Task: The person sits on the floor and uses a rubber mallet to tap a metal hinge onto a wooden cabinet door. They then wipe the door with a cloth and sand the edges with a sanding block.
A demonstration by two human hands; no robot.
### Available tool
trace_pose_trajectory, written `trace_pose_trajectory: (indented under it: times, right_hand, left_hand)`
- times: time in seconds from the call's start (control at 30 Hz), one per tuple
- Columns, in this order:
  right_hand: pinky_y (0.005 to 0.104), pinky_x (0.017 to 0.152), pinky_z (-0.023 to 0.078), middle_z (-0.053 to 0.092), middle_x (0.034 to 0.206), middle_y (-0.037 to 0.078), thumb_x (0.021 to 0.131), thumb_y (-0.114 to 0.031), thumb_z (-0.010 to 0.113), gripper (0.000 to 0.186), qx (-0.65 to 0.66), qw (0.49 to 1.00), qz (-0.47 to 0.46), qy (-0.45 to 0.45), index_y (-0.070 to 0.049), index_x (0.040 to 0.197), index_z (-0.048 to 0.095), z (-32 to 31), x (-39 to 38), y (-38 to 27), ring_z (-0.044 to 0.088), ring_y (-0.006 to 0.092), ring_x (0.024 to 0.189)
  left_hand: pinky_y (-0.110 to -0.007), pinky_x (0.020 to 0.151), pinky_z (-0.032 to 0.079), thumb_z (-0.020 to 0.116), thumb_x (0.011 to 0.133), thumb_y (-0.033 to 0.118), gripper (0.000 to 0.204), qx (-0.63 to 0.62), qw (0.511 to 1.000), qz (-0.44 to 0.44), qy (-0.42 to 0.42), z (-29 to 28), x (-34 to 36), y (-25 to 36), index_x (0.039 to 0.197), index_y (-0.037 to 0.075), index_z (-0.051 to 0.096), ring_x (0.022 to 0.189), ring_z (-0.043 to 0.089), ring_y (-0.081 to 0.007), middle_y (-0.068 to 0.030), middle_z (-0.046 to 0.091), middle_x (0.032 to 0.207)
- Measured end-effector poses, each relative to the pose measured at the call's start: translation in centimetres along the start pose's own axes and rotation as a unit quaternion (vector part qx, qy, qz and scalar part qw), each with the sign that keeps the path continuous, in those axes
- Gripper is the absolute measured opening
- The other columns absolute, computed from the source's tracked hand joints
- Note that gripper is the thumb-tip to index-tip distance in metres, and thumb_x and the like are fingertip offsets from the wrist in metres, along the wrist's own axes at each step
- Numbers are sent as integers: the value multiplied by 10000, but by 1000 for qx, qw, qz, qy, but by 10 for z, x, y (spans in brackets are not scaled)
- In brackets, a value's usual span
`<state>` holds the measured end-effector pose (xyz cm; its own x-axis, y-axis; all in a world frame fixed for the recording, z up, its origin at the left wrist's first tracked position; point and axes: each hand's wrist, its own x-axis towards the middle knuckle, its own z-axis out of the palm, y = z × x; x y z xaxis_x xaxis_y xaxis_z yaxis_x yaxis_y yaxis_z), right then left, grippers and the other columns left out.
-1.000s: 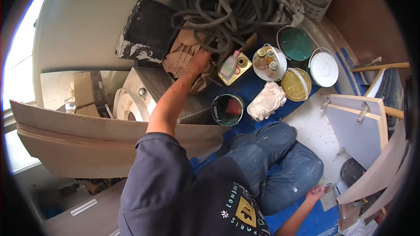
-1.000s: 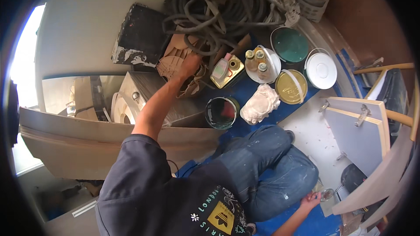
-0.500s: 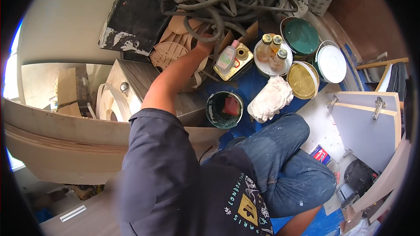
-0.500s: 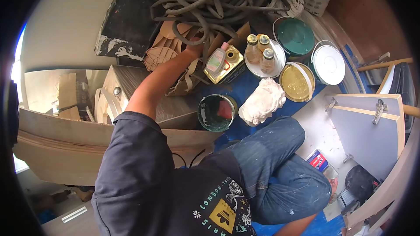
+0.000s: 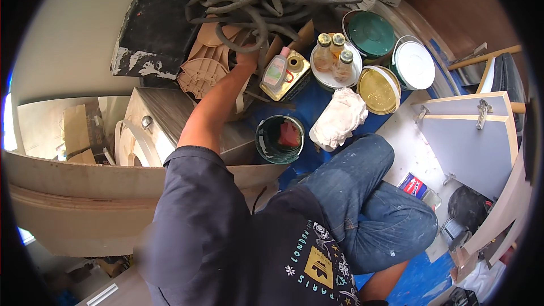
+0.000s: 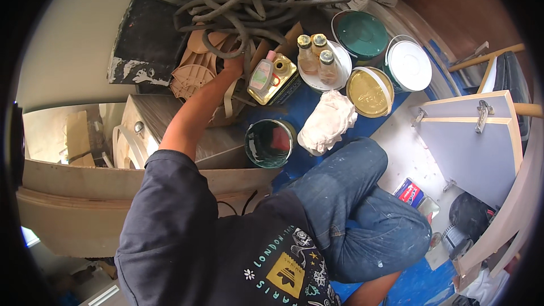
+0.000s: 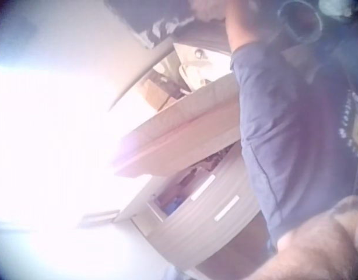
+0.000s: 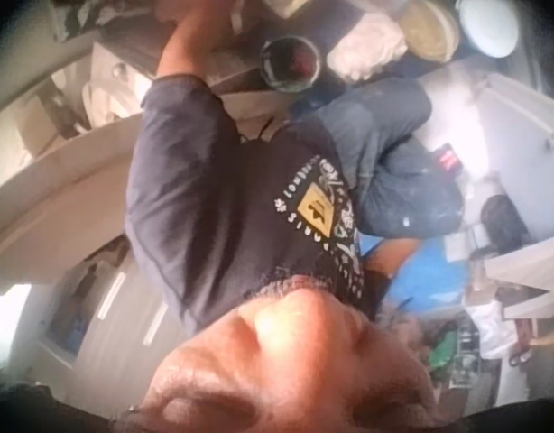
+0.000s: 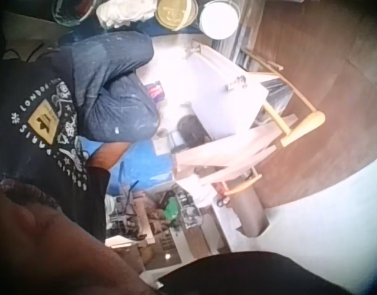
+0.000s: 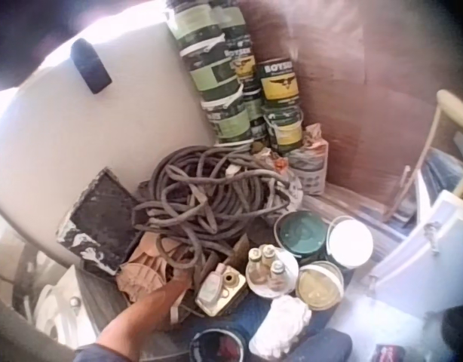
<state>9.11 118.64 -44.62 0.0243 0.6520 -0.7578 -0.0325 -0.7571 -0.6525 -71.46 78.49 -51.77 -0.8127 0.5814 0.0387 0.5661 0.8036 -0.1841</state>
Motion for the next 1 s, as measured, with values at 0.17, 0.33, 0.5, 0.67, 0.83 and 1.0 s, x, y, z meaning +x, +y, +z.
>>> trace_pose_trajectory:
  times: [0.17,0.33,0.5,0.67,0.83,1.0]
  right_hand:
    - [286,683,482,545,761,-13,1007,-317,659,253,19,999,0,-33,-78,946,609,15,-1,15,550,103,709]
    - [277,664,474,533,739,-28,1012,-321,666,266,83,992,-68,-59,-75,929,609,55,11,25,536,87,688]
    - [252,604,412,519,720,-34,991,-339,709,309,-36,974,-216,54,-72,856,632,39,33,30,479,73,642]
    - [271,603,435,576,742,-19,996,-294,711,238,-28,966,-251,56,-72,927,661,35,57,41,518,84,657]
    - [289,750,541,709,876,55,1020,-245,658,182,16,970,-240,32,-65,1019,687,7,85,48,663,154,824]
    - [288,748,538,703,874,51,1020,-251,657,189,-1,982,-190,-4,-65,1019,686,18,86,25,659,150,823]
  left_hand:
    - [-477,989,523,608,948,176,378,188,961,20,-202,14,3,-10,1320,112,620,1197,652,-324,-152,668,1315]
    - [-462,1105,436,576,964,179,547,89,979,80,-164,9,-8,-57,1489,66,472,1344,537,-383,-201,556,1467]
    - [-499,900,520,540,963,106,260,-229,968,49,-92,-12,-3,-45,1184,39,659,1061,666,-407,-209,705,1108]
    - [-498,785,551,602,895,147,227,-66,989,120,-47,-17,3,-49,1077,47,691,938,703,-388,-187,725,1006]
    - [-544,756,563,534,965,288,295,2,1000,24,-18,-39,-12,-16,1020,65,720,877,719,-433,-203,747,935]
    - [-503,738,591,581,907,244,261,-55,998,-25,-4,-65,-38,2,918,53,759,902,745,-383,-200,755,934]
